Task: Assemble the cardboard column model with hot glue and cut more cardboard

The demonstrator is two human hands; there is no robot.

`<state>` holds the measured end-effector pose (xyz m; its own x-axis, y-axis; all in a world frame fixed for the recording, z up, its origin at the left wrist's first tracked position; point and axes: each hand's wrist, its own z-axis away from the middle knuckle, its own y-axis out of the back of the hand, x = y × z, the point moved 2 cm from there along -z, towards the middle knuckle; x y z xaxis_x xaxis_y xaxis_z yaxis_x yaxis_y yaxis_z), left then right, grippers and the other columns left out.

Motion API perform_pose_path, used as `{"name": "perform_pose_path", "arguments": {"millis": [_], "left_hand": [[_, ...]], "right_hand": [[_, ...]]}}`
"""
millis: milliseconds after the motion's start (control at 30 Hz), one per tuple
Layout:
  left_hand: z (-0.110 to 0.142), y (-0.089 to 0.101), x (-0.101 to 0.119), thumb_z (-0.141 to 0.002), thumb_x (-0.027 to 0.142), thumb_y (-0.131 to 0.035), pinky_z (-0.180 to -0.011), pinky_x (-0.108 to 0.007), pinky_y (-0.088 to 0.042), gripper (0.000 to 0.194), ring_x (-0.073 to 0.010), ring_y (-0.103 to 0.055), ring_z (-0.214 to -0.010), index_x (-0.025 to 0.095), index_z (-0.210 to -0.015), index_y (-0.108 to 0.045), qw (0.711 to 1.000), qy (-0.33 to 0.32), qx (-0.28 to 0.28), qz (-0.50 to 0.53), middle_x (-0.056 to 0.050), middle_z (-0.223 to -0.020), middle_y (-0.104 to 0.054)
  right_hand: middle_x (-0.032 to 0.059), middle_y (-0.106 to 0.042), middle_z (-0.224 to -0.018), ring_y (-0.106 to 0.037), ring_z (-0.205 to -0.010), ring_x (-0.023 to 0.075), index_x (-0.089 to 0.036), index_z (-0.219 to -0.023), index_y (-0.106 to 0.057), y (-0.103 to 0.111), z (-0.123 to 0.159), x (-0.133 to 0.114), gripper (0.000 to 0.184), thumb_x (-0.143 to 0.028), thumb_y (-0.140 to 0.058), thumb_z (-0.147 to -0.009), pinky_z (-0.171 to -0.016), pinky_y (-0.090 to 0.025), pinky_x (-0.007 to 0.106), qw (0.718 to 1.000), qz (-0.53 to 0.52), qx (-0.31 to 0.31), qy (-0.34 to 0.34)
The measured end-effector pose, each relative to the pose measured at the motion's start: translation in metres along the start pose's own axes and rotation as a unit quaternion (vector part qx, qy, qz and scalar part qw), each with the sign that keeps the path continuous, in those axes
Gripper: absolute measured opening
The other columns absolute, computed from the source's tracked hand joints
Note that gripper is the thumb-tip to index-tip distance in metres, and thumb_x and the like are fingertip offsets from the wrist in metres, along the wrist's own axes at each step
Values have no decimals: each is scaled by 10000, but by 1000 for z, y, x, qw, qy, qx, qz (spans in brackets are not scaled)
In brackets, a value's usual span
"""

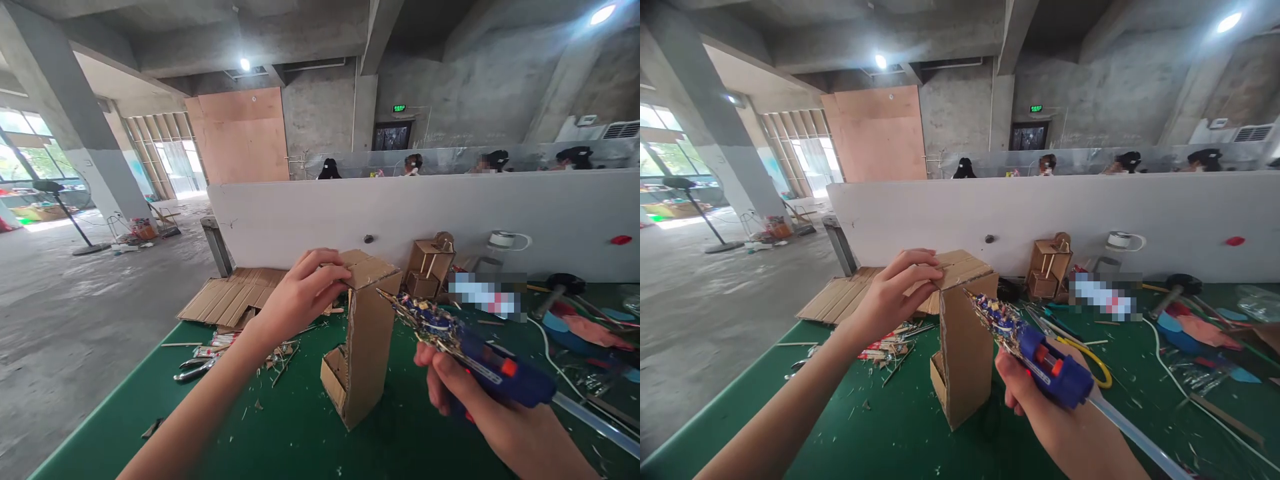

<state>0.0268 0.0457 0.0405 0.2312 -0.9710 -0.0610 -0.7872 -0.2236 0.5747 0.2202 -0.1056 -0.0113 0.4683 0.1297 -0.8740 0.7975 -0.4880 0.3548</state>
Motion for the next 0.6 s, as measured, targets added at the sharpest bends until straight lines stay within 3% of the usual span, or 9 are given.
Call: {"name": "perform_pose_path", "arguments": {"millis": [200, 400, 600], "left_hand": [[5, -3, -9, -874, 80, -550, -969, -364, -510, 228, -180, -534, -1165, 186, -1076, -554, 999, -11, 15, 50, -86, -1112, -570], [11, -10, -8, -872, 76, -546, -991, -359, -509, 223, -158, -570, -1130, 190, -1063, -565, 992, 40, 39, 111, -78, -1114, -589], [10, -16, -4, -882, 96, -539, -994, -364, -512, 201, -155, -581, -1121, 183, -1059, -572, 989, 61, 65, 114, -78, -1100, -602]], "right_hand": [[1, -572, -502, -573, -458, 154, -256, -702, -633, 1, -5, -3, 400, -615, -512, -831, -448, -488, 258, 998, -28, -33, 37], [16, -647, -762, -570, -452, 118, -261, -855, -636, -11, -10, 6, 333, -539, -460, -902, -464, -499, 277, 973, -206, -49, 96], [14, -595, -770, -550, -534, 115, -238, -873, -630, -32, -7, 8, 356, -569, -500, -879, -508, -462, 269, 950, -285, -111, 57]]}}
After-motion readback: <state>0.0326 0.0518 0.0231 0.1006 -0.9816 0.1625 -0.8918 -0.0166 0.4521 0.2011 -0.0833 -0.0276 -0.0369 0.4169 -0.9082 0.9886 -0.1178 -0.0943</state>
